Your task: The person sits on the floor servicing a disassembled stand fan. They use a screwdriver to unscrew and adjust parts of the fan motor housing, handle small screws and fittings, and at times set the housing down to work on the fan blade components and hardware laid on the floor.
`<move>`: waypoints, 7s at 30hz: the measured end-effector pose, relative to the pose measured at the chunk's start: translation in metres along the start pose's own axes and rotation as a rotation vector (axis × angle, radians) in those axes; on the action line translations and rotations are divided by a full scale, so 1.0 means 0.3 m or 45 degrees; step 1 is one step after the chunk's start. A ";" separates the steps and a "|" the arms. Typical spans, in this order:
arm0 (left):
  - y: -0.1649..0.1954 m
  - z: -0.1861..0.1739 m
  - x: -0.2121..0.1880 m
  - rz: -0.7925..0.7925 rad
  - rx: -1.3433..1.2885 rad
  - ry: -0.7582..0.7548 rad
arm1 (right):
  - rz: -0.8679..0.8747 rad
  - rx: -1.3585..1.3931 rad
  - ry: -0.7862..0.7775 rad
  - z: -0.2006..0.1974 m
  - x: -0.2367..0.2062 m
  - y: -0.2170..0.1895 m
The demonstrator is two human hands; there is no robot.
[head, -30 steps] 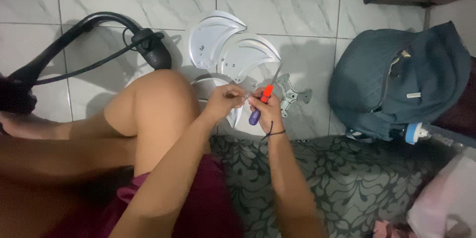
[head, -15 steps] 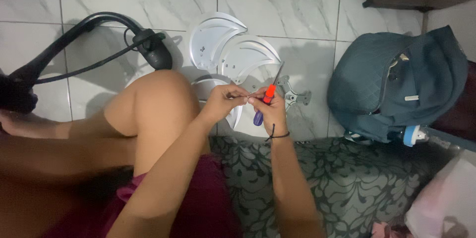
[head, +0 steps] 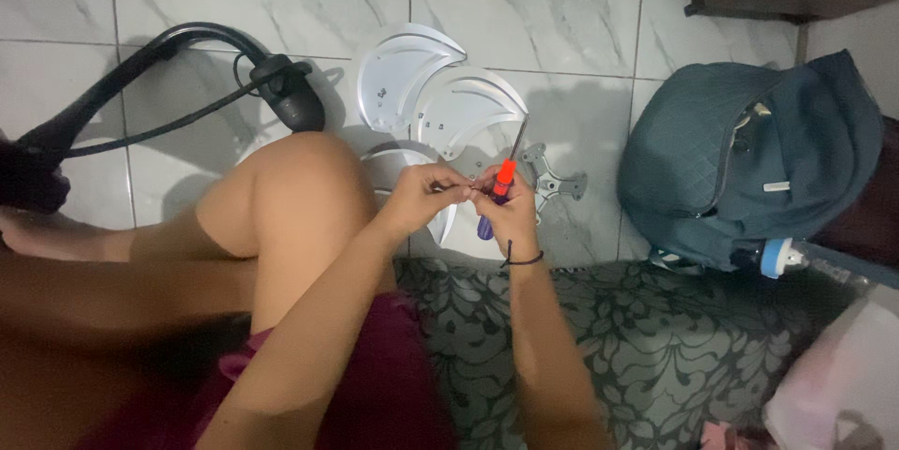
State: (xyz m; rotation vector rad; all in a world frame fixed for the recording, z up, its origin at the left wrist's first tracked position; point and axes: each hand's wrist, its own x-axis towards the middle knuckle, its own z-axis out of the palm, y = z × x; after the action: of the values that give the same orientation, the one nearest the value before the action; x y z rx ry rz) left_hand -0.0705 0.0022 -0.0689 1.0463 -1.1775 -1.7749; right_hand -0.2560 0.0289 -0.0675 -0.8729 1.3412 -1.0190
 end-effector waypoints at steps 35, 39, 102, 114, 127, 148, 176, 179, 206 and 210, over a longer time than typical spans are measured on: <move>0.448 -0.279 -0.153 0.823 0.368 0.908 | -0.506 -0.195 -0.326 0.772 0.554 -0.512; 0.550 -0.439 -0.322 0.864 0.615 1.759 | -0.500 -0.321 -0.576 1.048 0.570 -0.613; 0.499 -0.454 -0.165 0.523 0.525 1.861 | -0.260 -0.014 -0.595 1.053 0.550 -0.432; 0.502 -0.475 -0.143 0.625 0.281 1.959 | -0.342 -0.306 -0.519 1.081 0.545 -0.462; 0.489 -0.465 -0.154 0.672 0.282 1.906 | -0.423 -0.280 -0.398 1.043 0.545 -0.436; 0.647 -0.634 -0.198 0.969 1.294 1.725 | -0.004 -0.182 -0.413 1.073 0.546 -0.499; 0.868 -0.866 -0.127 0.674 1.814 1.362 | -0.308 -0.275 -0.425 1.096 0.535 -0.401; 0.876 -0.869 -0.153 0.690 1.645 1.479 | -0.311 -0.309 -0.393 1.104 0.519 -0.414; 0.793 -0.826 -0.100 0.748 2.073 1.117 | -0.243 -0.097 -0.339 1.117 0.536 -0.391; 0.787 -0.821 -0.081 0.659 2.213 1.146 | -0.213 -0.037 -0.362 1.117 0.537 -0.389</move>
State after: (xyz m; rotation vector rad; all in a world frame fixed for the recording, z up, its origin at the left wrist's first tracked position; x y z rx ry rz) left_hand 0.1974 -0.1274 0.0997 1.7961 -1.9195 0.5595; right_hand 0.0619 -0.1839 0.0069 -1.1224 1.0583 -0.9628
